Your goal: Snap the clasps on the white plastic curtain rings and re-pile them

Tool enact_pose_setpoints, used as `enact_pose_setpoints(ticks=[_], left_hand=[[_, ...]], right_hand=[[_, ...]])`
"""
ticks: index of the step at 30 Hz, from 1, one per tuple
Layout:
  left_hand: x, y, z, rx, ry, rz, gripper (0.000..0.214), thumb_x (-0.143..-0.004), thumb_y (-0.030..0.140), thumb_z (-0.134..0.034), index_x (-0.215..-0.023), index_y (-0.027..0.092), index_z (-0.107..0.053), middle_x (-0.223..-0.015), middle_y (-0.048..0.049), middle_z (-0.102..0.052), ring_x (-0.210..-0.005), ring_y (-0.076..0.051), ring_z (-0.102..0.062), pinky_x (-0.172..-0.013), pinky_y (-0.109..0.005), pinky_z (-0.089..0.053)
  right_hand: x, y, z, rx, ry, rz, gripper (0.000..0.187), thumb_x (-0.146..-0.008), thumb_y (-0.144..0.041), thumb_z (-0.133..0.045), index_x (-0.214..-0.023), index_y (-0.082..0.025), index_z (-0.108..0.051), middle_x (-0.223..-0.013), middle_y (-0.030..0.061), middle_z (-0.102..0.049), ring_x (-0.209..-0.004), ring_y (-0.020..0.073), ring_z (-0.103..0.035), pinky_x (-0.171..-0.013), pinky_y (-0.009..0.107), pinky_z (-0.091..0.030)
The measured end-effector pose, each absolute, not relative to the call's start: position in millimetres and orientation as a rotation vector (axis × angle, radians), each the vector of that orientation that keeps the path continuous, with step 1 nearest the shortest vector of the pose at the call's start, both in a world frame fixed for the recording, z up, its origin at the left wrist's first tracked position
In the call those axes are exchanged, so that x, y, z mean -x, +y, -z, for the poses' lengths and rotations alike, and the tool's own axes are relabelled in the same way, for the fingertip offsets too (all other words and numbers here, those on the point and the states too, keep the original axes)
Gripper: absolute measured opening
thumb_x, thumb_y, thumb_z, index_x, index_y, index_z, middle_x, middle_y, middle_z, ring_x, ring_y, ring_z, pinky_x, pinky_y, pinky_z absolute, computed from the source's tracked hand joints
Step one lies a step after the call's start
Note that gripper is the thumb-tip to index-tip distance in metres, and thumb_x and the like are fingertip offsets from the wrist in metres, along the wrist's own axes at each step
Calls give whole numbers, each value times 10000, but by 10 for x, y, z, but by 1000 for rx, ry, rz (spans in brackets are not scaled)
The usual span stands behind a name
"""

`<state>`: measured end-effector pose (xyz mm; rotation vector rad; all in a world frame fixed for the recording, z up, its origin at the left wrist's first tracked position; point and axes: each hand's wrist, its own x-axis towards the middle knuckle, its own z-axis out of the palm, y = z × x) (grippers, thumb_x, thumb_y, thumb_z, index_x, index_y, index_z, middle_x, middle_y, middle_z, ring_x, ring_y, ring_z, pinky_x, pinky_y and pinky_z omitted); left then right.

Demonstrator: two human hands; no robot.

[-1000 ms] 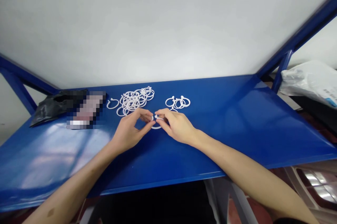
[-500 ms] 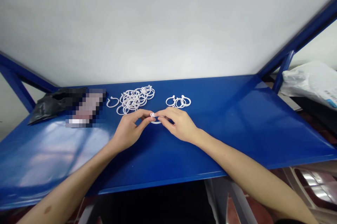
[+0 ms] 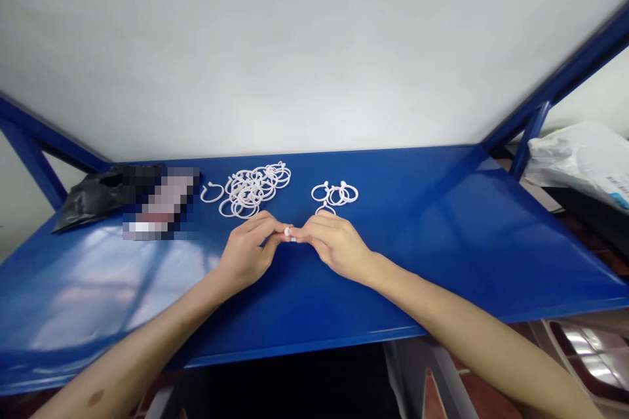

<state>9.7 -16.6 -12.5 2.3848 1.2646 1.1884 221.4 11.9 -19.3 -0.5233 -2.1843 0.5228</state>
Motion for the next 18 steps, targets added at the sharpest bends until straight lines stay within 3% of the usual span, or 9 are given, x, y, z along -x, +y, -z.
enact_pose_setpoints(ticks=[18], left_hand=[[-60, -79, 133, -2403, 1328, -959, 90, -988, 234, -539, -978, 203, -623, -882, -22, -687, -837, -171, -624, -750, -299, -511]], right_hand=[[-2206, 211, 173, 676, -2272, -350, 221, -1025, -221, -503, -1151, -233, -684, -958, 50, -718, -864, 176, -641, -793, 344, -552]])
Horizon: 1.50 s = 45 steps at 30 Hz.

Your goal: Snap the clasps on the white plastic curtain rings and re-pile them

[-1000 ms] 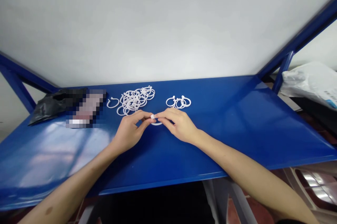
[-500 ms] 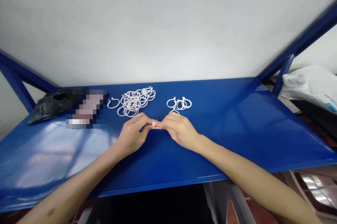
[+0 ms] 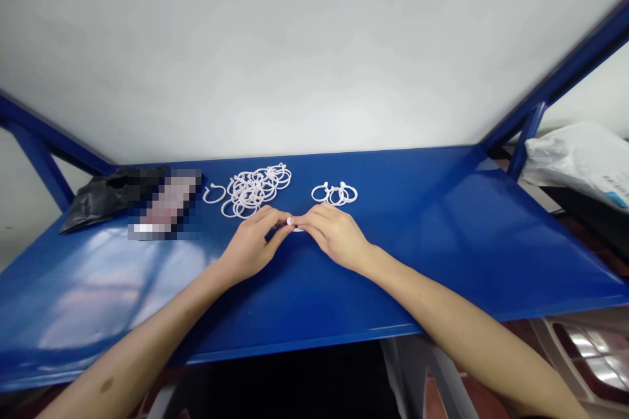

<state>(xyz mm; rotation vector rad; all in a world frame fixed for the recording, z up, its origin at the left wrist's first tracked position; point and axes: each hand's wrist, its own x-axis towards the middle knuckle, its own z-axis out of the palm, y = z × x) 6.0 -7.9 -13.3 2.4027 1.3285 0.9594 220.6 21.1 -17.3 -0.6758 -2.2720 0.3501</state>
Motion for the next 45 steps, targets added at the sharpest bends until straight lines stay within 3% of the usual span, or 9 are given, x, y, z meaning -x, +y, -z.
enact_pose_setpoints(ticks=[10, 17, 20, 26, 31, 37, 45], left_hand=[[-78, -92, 139, -2507, 1264, -879, 156, -1000, 279, -531, -971, 184, -652, -890, -36, -723, -819, -195, -596, -737, -331, -498], [-62, -76, 130, -2412, 1307, -910, 154, -993, 278, -552, -986, 195, -682, -912, -25, -741, -824, -179, -608, -738, -312, -508], [-51, -64, 125, -2406, 1323, -921, 151, -986, 294, -568, -989, 201, -687, -938, -24, -746, -838, -176, -622, -752, -308, -517], [135, 90, 143, -2606, 1643, -981, 244, -989, 322, -549, -1107, 159, -688, -1005, -87, -727, -981, -256, -617, -914, -421, -506], [349, 261, 215, -2659, 1993, -871, 299, -945, 255, -579, -1210, 167, -684, -1240, -140, -660, -1121, -344, -540, -947, -496, -471], [360, 291, 234, -2617, 2063, -906, 145, -934, 239, -597, -955, 220, -740, -1230, -100, -673, -1123, -337, -513, -880, -480, -456], [250, 158, 212, -2616, 1954, -834, 52, -854, 259, -728, -875, 212, -721, -1154, -81, -688, -1080, -320, -520, -845, -449, -444]], right_hand=[[-2227, 221, 194, 676, -2314, -342, 237, -1023, -192, -490, -1144, -237, -689, -988, 57, -721, -892, 183, -648, -797, 352, -557], [-2185, 176, 158, 797, -2235, -415, 204, -1009, -266, -548, -1181, -221, -647, -1031, 59, -736, -925, 186, -685, -827, 347, -568], [-2173, 180, 157, 852, -2217, -455, 142, -999, -277, -564, -1091, -216, -654, -983, 42, -733, -869, 173, -687, -790, 322, -566], [-2337, 445, 142, 1018, -2110, -182, 121, -980, -262, -568, -964, -204, -673, -918, 57, -703, -864, 209, -631, -799, 371, -535], [-2567, 730, 181, 1242, -2039, -8, 169, -957, -270, -578, -1026, -196, -713, -936, 92, -654, -912, 260, -600, -853, 456, -519], [-2541, 687, 182, 1245, -2014, 2, 213, -954, -296, -594, -1117, -208, -700, -1015, 101, -615, -949, 267, -569, -852, 455, -532], [-2300, 402, 153, 1024, -2172, -110, 188, -978, -254, -573, -1141, -219, -658, -1023, 88, -631, -965, 252, -569, -872, 449, -526]])
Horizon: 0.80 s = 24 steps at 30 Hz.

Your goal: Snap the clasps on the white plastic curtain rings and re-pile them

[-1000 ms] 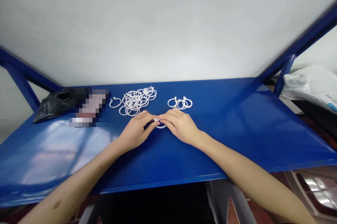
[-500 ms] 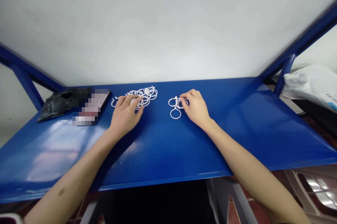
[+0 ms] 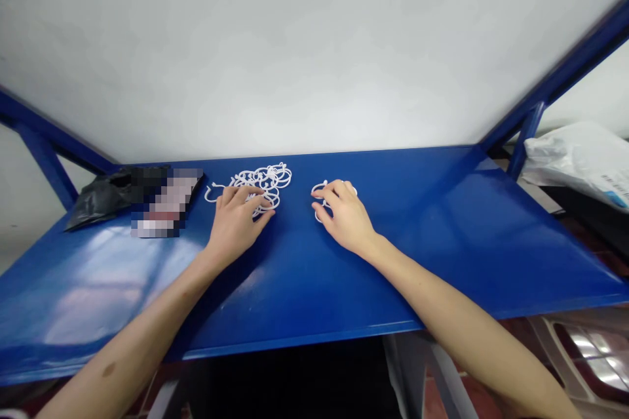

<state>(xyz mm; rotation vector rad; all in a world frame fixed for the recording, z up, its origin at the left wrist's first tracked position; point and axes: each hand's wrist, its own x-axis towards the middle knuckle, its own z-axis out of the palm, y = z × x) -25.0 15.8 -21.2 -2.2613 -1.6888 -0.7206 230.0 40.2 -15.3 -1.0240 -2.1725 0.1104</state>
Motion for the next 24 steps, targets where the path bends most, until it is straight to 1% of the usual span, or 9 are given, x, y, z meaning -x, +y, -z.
enact_pose_setpoints(ticks=[4, 7, 10, 13, 15, 18, 22, 24], left_hand=[[208, 116, 211, 2267, -1726, 730, 68, -880, 276, -700, -841, 224, -721, -1136, -72, -690, -1080, -316, -522, -853, -449, -430], [191, 96, 190, 2241, -1716, 768, 71, -888, 257, -688, -834, 219, -715, -1122, -75, -693, -1062, -304, -530, -826, -431, -421], [168, 68, 154, 2222, -1626, 803, 67, -897, 258, -689, -852, 218, -718, -1087, -76, -694, -1015, -288, -533, -798, -411, -410], [123, 22, 99, 2253, -1454, 840, 62, -907, 250, -682, -871, 216, -718, -1026, -73, -690, -943, -255, -526, -791, -391, -416], [86, -16, 55, 2330, -1305, 886, 63, -917, 228, -667, -878, 222, -716, -988, -63, -683, -888, -223, -519, -785, -365, -433], [38, -66, 5, 2460, -1127, 945, 88, -932, 201, -644, -891, 239, -713, -957, -43, -676, -839, -188, -516, -762, -322, -456], [9, -91, -8, 2557, -1075, 962, 116, -949, 204, -621, -891, 246, -712, -964, -34, -686, -836, -172, -536, -760, -310, -479], [5, -87, -1, 2580, -1072, 953, 124, -954, 201, -611, -885, 239, -707, -976, -34, -692, -845, -171, -552, -768, -314, -489]], right_hand=[[-2250, 350, 162, 979, -2230, -134, 182, -974, -236, -573, -1137, -215, -652, -1039, 86, -637, -986, 252, -585, -966, 506, -496], [-2243, 332, 157, 980, -2240, -154, 189, -979, -244, -563, -1142, -204, -651, -1063, 98, -637, -1012, 256, -597, -959, 510, -505], [-2235, 309, 134, 978, -2227, -181, 195, -982, -254, -560, -1145, -199, -653, -1064, 107, -639, -1015, 259, -601, -895, 474, -538], [-2220, 280, 105, 947, -2210, -245, 211, -985, -272, -567, -1164, -188, -642, -1071, 107, -654, -999, 244, -618, -887, 441, -544], [-2208, 261, 92, 951, -2191, -345, 257, -990, -301, -569, -1218, -191, -610, -1082, 95, -668, -935, 213, -636, -866, 413, -551], [-2190, 240, 95, 986, -2137, -538, 304, -997, -322, -559, -1275, -201, -560, -1046, 65, -698, -818, 169, -657, -786, 355, -563], [-2165, 219, 115, 979, -2093, -677, 219, -993, -296, -551, -1192, -216, -589, -910, 21, -726, -731, 145, -672, -700, 300, -558], [-2154, 208, 116, 962, -2068, -682, 190, -982, -283, -562, -1155, -219, -606, -896, 18, -729, -734, 144, -682, -690, 287, -564]])
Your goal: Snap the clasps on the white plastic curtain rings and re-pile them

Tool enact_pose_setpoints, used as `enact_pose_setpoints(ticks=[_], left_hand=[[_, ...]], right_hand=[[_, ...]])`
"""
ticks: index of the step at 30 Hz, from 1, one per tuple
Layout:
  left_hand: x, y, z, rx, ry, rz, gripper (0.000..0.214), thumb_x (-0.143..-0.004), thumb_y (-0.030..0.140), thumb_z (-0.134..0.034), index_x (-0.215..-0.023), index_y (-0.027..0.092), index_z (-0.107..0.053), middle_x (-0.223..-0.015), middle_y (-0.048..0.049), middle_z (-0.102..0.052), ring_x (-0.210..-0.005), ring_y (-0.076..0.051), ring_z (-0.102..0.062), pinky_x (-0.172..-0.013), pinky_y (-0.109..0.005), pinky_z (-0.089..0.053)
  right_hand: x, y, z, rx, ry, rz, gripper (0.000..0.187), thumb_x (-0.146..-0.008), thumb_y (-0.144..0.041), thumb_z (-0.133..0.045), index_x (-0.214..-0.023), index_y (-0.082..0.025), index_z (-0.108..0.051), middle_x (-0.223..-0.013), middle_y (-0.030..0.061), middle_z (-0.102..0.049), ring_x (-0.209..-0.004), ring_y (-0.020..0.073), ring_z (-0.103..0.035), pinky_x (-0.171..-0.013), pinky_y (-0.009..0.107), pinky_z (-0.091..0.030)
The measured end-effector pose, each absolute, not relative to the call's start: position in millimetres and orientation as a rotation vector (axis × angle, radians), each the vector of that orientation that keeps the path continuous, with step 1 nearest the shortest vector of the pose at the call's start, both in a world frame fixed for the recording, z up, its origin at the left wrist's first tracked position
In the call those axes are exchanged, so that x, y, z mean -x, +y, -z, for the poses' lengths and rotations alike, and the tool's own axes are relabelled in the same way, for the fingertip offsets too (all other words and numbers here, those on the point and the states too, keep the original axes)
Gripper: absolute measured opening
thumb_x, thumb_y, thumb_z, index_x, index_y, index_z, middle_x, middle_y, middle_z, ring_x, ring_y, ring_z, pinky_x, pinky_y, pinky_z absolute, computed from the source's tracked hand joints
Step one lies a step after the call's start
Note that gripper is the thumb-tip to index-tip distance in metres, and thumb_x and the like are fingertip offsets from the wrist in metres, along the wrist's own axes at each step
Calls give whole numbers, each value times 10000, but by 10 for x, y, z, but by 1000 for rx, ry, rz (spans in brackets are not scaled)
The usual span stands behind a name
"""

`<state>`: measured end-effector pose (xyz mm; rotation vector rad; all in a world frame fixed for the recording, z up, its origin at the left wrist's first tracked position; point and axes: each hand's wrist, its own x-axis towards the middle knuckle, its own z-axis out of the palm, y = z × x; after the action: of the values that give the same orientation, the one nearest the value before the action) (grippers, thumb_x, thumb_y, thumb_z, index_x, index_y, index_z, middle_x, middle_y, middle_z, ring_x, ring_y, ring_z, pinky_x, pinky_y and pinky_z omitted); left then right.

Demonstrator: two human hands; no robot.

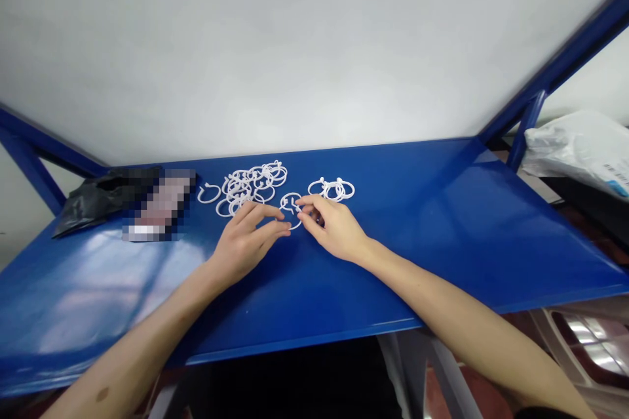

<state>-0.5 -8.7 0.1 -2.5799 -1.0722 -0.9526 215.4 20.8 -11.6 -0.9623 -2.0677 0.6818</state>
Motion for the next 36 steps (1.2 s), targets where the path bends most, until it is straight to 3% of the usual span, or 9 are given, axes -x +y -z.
enact_pose_setpoints(ticks=[6, 10, 15, 22, 31, 36], left_hand=[[-21, -100, 45, 2566, -1037, 1038, 75, -944, 211, -625, -1006, 224, -666, -1041, -57, -676, -893, -178, -606, -826, -336, -524], [-39, -120, 74, 2499, -1374, 1238, 257, -948, 295, -623, -1186, 202, -595, -1119, -97, -652, -963, -192, -648, -837, -341, -548], [-51, -95, 48, 2758, -1728, 1279, 142, -998, 301, -517, -1019, 206, -620, -870, -6, -710, -727, -135, -650, -695, -260, -515], [-89, -156, 94, 2886, -1804, 1244, 229, -1023, 299, -445, -874, 219, -598, -688, 37, -663, -611, -120, -625, -606, -230, -456], [-100, -233, 143, 2744, -1431, 1055, 256, -1023, 203, -417, -854, 205, -608, -772, -13, -710, -642, -143, -602, -616, -274, -467], [-79, -95, 136, 2731, -1439, 957, 212, -1018, 313, -482, -1015, 187, -652, -907, -67, -721, -857, -203, -624, -769, -348, -549]], right_hand=[[-2136, 190, 85, 936, -2007, -627, 161, -967, -254, -573, -1113, -219, -628, -918, 26, -727, -781, 146, -693, -708, 282, -577], [-2147, 186, 77, 906, -1987, -551, 141, -972, -257, -571, -1090, -225, -643, -926, 24, -725, -770, 143, -681, -711, 286, -577], [-2160, 162, 87, 797, -2078, -494, 158, -990, -243, -549, -1114, -220, -645, -941, 35, -711, -787, 145, -662, -720, 300, -566], [-2139, 78, 92, 644, -2126, -461, 128, -999, -224, -538, -1079, -217, -639, -883, 46, -664, -803, 168, -637, -709, 324, -554], [-2141, -35, 104, 565, -2195, -326, 130, -995, -170, -549, -1074, -200, -648, -901, 66, -685, -823, 179, -639, -715, 336, -570], [-2171, 124, 99, 732, -2224, -260, 180, -1013, -234, -527, -1107, -231, -680, -956, 65, -690, -875, 183, -650, -773, 353, -576]])
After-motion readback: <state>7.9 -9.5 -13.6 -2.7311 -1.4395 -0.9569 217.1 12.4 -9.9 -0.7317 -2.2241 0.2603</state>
